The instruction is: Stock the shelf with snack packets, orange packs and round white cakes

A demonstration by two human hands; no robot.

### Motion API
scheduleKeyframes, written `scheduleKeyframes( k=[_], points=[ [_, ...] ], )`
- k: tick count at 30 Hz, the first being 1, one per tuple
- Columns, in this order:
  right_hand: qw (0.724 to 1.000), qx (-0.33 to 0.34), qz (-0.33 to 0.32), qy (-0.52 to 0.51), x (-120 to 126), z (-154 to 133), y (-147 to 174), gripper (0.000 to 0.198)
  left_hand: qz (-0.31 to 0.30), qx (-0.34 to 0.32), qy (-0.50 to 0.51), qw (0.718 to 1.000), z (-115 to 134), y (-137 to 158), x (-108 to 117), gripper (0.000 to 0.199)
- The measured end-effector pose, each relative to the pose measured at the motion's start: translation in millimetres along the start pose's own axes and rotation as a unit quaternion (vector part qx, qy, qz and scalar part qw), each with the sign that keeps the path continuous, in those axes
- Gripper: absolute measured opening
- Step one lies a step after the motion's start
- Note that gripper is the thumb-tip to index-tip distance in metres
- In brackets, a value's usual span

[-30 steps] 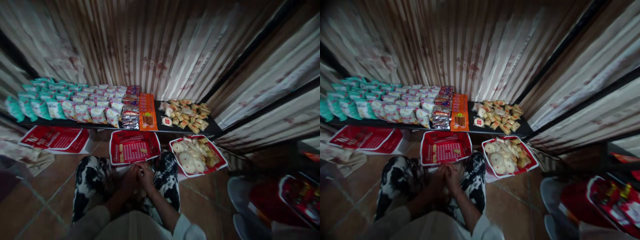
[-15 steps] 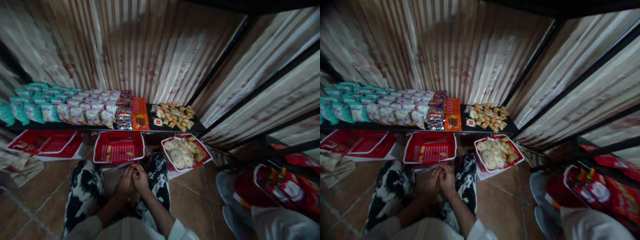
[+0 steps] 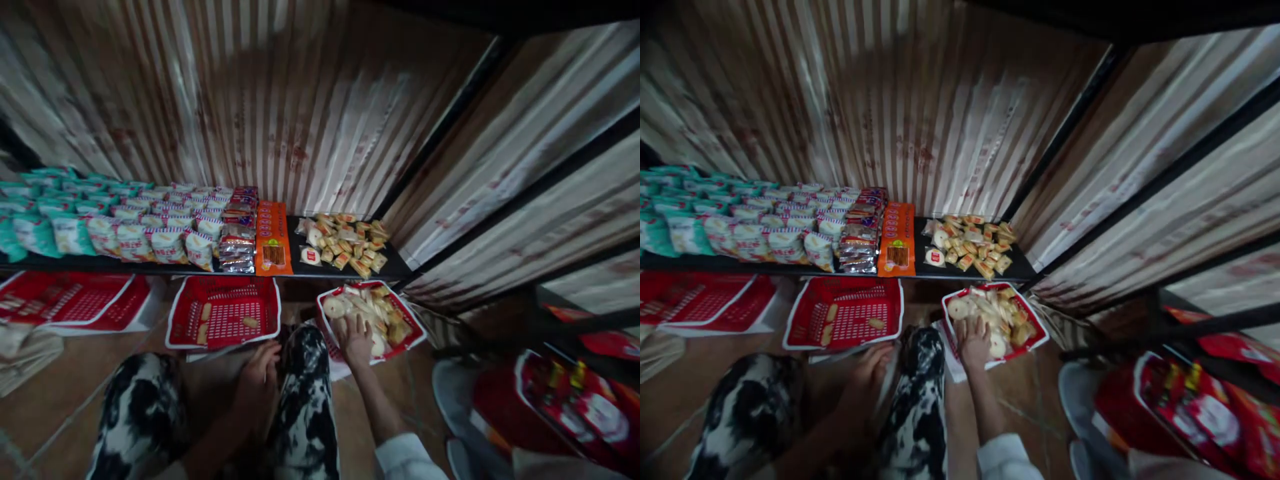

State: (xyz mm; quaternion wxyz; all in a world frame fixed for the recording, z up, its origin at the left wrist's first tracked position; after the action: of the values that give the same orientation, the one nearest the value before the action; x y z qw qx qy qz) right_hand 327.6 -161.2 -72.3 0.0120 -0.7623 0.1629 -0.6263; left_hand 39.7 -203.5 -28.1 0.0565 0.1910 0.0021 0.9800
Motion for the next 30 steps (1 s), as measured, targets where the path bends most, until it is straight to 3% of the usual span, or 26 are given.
scheduleKeyframes(
  k=[3, 6, 11, 19, 30],
  points=[
    [0.99, -0.039, -0.111, 0.078, -18.2, 21.3, 6.8, 0.039, 0.005, 0.005, -0.008, 1.0, 9.1, 0.8, -3.5, 0.037],
    [0.98, -0.036, -0.156, 0.115, -25.4, 33.4, 10.7, 0.039, 0.015, 0.018, -0.007, 1.0, 12.7, 7.4, -8.6, 0.036],
    [0.98, -0.013, -0.161, 0.116, -26.9, 43.9, 8.6, 0.041, 0.052, 0.041, 0.006, 0.998, 8.1, 31.2, -26.9, 0.032],
    [0.981, 0.007, -0.163, 0.101, -24.8, 39.3, 8.8, 0.037, 0.063, 0.062, -0.018, 0.996, 0.2, 62.1, -69.8, 0.034],
    [0.978, 0.037, -0.18, 0.099, -23.3, 36.2, 4.9, 0.034, 0.156, 0.063, -0.019, 0.986, 4.5, 83.9, -78.8, 0.034]
  ],
)
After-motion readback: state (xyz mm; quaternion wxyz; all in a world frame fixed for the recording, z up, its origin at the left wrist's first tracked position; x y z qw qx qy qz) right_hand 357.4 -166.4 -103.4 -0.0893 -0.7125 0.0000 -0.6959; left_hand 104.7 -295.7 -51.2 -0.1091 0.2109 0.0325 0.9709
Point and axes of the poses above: each hand's wrist, its own y-axis away from the middle knuckle, its own x-axis out of the back of the hand, z = x × y, the point moved 5 cm from there along -y, towards the middle knuckle, and after that the axes turned 6 degrees about x, right-handed, at the moved point
